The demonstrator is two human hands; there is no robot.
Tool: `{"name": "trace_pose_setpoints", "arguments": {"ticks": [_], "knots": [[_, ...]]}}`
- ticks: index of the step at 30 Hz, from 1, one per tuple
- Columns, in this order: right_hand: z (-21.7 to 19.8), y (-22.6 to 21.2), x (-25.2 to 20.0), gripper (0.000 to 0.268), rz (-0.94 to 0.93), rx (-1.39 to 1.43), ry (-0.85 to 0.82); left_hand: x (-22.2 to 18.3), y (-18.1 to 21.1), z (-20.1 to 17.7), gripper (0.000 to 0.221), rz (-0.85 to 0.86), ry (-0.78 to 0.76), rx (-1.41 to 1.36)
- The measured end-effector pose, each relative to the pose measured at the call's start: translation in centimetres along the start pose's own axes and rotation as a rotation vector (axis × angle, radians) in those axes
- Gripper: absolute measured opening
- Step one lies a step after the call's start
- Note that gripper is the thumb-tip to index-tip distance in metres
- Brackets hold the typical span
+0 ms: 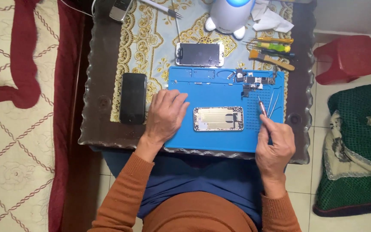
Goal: Using a small metal tool to scrape adhesive residue from a mobile phone component on a repair mat.
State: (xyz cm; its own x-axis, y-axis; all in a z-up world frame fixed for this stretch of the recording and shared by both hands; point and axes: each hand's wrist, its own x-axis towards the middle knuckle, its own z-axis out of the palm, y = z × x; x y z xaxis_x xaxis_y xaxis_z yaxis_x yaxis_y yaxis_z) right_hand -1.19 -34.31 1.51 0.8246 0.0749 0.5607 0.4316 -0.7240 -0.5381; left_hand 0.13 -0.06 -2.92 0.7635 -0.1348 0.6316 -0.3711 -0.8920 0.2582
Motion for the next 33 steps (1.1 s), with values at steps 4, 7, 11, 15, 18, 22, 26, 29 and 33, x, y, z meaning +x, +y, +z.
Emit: {"name": "trace_pose_setpoints", "arguments": {"ticks": [4,7,11,15,18,22,26,29,33], "knots": [[0.6,0.2,-0.8,0.025,0.027,0.0,-0.002,-0.1,0.0,0.1,0.021,0.003,-0.012,0.006],[0.8,-0.2,-0.8,0.025,0.034,0.016,0.009,-0.1,0.1,-0.2,0.019,0.013,-0.003,-0.012],[0.7,-0.1,-0.7,0.025,0.037,-0.001,0.032,0.4,0.4,-0.8,0.024,0.001,-0.008,-0.031],[0.6,-0.1,-1.0,0.025,0.078,-0.009,0.035,1.1,0.7,-1.5,0.033,-0.016,-0.002,-0.051],[0.7,0.0,-0.9,0.025,0.063,0.0,0.041,0.8,0.5,-1.3,0.03,-0.021,-0.012,-0.06],[0.7,0.2,-1.1,0.025,0.061,0.004,0.045,0.3,0.6,-1.1,0.023,0.013,-0.007,-0.011],[0.7,0.2,-1.0,0.027,0.061,0.01,0.05,0.7,0.9,-1.6,0.019,0.014,-0.009,-0.018],[0.6,-0.1,-0.8,0.026,0.072,0.017,0.051,0.6,1.1,-1.8,0.022,0.008,-0.025,-0.071],[0.5,-0.7,-0.5,0.024,0.089,0.03,0.04,-0.8,2.0,-1.3,0.026,-0.043,-0.07,-0.181]]}}
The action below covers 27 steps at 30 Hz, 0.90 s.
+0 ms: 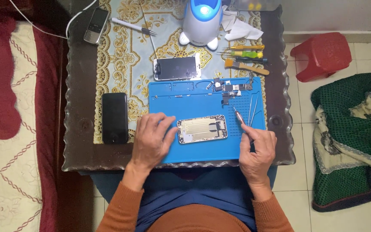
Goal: Using a small metal tool to scrape adhesive residue from a mobile phone component on a repair mat.
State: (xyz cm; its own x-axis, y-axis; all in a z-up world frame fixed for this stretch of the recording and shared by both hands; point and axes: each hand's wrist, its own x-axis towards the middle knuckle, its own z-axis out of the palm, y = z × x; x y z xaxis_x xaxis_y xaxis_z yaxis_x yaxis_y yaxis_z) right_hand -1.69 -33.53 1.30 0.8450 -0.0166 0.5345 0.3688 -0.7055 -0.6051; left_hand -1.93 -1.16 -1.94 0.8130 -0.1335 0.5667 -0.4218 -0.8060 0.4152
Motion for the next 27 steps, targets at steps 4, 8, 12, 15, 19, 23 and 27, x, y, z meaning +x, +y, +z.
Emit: {"name": "trace_pose_setpoints", "arguments": {"ticks": [4,8,12,15,19,23,27], "knots": [[0.0,0.1,-0.1,0.025,-0.001,-0.007,-0.003,0.1,2.0,-1.1,0.024,0.006,-0.011,-0.002],[0.0,0.3,-0.2,0.025,0.008,-0.004,-0.012,-0.7,2.6,-0.8,0.04,0.005,-0.087,0.01],[-0.1,0.4,-0.3,0.025,0.019,-0.003,-0.024,-0.2,2.7,-1.2,0.072,-0.017,-0.226,0.018],[-0.1,0.2,-0.2,0.023,0.04,0.022,-0.024,-0.4,2.5,-1.0,0.072,-0.018,-0.249,0.054],[0.0,0.9,-0.9,0.022,0.026,0.005,-0.025,-0.2,2.8,-1.3,0.066,-0.031,-0.235,0.042],[0.1,1.5,-1.4,0.02,-0.072,-0.09,-0.066,0.4,3.2,-2.2,0.062,-0.045,-0.306,0.041],[0.1,1.5,-1.4,0.019,-0.074,-0.092,-0.059,0.1,3.2,-2.2,0.058,-0.058,-0.235,-0.037]]}}
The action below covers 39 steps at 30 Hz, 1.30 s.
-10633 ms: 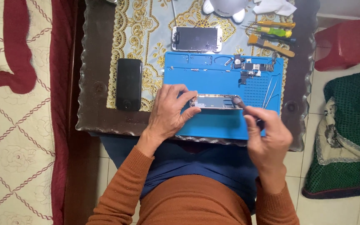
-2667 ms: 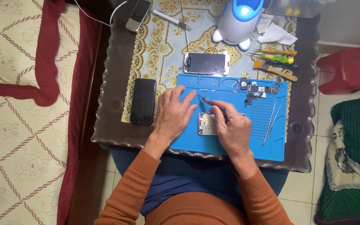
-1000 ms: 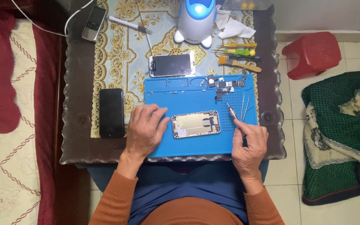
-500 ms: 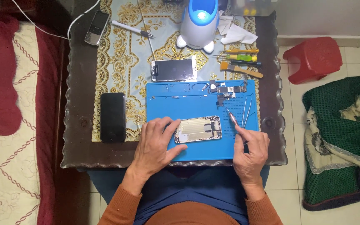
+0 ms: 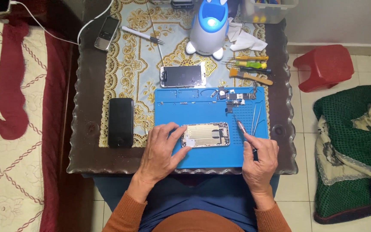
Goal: Using a small metal tool to scrape adhesive residue from a mobile phone component on a repair mat.
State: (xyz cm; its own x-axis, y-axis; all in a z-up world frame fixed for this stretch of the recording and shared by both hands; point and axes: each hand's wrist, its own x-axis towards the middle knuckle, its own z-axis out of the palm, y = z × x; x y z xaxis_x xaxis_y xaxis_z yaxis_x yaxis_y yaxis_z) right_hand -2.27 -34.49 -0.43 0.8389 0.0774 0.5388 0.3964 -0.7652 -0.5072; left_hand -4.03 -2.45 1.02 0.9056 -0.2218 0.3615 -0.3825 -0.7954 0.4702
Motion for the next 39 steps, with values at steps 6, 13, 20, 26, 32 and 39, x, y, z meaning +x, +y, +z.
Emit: {"name": "trace_pose_setpoints", "arguments": {"ticks": [6,13,20,26,32,39], "knots": [[-0.1,-0.1,0.0,0.019,0.01,0.005,-0.011,-0.5,-0.6,0.7,0.057,-0.102,0.128,-0.083],[-0.2,-0.2,0.1,0.019,0.008,0.025,-0.009,0.3,0.1,-0.3,0.042,-0.063,0.147,-0.078],[-0.3,-0.2,0.3,0.019,0.005,0.033,-0.014,0.2,-0.1,0.0,0.058,-0.005,0.024,0.018],[-0.3,-0.4,0.6,0.022,0.021,0.038,-0.016,0.4,-0.4,0.0,0.066,0.001,-0.03,0.044],[-0.2,0.1,0.5,0.022,0.017,0.039,-0.019,0.5,-0.4,0.0,0.07,-0.017,-0.077,0.053],[-0.4,-0.2,0.0,0.021,0.035,0.064,-0.026,-0.1,-0.2,0.2,0.076,-0.044,-0.096,0.05]]}}
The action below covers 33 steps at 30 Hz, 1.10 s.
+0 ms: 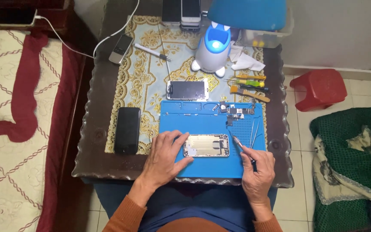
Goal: Using a small metal tool to scrape adhesive residue from a mobile phone component on a repair mat.
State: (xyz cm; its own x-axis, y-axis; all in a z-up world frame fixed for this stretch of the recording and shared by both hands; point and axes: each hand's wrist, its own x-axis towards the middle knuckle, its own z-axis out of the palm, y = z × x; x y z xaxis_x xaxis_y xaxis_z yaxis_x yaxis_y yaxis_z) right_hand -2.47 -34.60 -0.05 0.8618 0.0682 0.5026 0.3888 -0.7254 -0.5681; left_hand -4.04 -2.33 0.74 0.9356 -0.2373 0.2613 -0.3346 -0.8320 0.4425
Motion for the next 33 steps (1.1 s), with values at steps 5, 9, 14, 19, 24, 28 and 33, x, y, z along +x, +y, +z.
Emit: {"name": "trace_pose_setpoints", "arguments": {"ticks": [5,9,14,19,24,28,33], "knots": [[0.0,-0.2,0.6,0.023,-0.015,0.023,0.008,0.6,-0.3,0.4,0.08,-0.006,-0.005,0.032],[-0.3,-0.5,0.5,0.027,-0.02,0.052,-0.003,0.3,-0.1,0.4,0.077,-0.009,-0.006,0.063],[-0.3,-0.1,0.3,0.03,-0.008,0.049,-0.008,0.3,-0.2,0.6,0.079,-0.019,-0.024,0.067],[-0.4,-0.3,0.3,0.029,-0.006,0.045,-0.016,0.2,-0.1,0.5,0.082,-0.024,-0.03,0.08],[-0.4,-0.7,0.4,0.03,-0.01,0.065,-0.008,0.1,-0.2,0.6,0.081,-0.015,-0.02,0.077],[-0.3,-0.8,0.6,0.03,-0.02,0.055,-0.006,0.1,-0.3,0.7,0.081,-0.005,0.002,0.082],[0.0,-0.8,0.8,0.038,0.033,0.12,0.054,0.0,-0.7,1.3,0.08,0.026,0.104,0.012]]}}
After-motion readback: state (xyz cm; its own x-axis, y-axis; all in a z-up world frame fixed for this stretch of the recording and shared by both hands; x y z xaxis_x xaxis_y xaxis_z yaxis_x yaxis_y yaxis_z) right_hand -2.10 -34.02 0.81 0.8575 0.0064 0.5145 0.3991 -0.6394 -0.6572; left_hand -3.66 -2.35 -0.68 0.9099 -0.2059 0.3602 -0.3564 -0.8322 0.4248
